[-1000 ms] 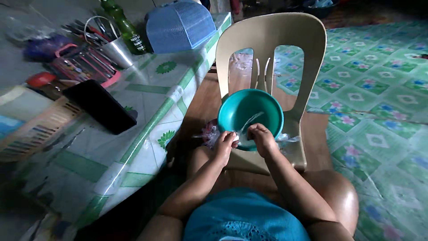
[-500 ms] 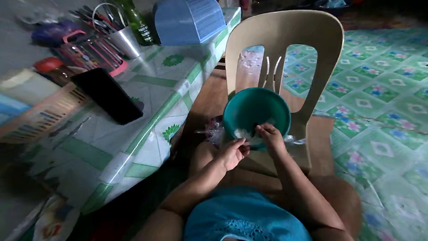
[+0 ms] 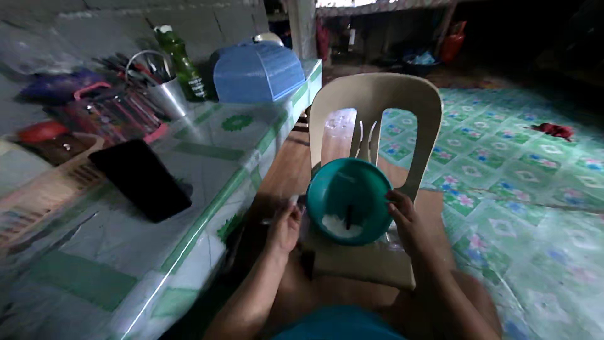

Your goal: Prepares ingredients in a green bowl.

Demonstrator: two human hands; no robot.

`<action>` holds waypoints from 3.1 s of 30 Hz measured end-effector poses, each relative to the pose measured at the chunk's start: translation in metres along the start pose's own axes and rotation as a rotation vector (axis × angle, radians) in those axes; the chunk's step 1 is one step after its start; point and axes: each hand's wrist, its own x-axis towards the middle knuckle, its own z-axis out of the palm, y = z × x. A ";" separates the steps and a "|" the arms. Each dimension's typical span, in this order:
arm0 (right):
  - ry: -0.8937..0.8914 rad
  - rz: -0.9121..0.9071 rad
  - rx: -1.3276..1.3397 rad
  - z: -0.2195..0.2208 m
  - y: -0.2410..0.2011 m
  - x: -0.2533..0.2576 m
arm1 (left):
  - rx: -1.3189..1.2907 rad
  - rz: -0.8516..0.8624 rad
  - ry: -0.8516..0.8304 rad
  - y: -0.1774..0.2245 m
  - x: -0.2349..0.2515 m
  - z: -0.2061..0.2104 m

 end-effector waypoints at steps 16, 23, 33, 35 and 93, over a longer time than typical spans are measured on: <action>0.494 0.171 -0.029 -0.041 0.060 -0.029 | 0.434 -0.230 0.328 -0.057 0.091 -0.091; 0.793 0.412 0.410 -0.058 0.098 -0.027 | 0.494 -0.163 0.422 -0.053 0.089 -0.090; 0.831 0.507 0.576 -0.059 0.091 -0.025 | 0.681 -0.165 0.435 -0.053 0.085 -0.083; 0.836 0.516 0.582 -0.060 0.090 -0.025 | 0.698 -0.160 0.428 -0.055 0.087 -0.087; -0.203 0.274 -0.316 -0.005 -0.049 0.057 | 0.725 -0.195 -0.627 -0.037 -0.004 0.063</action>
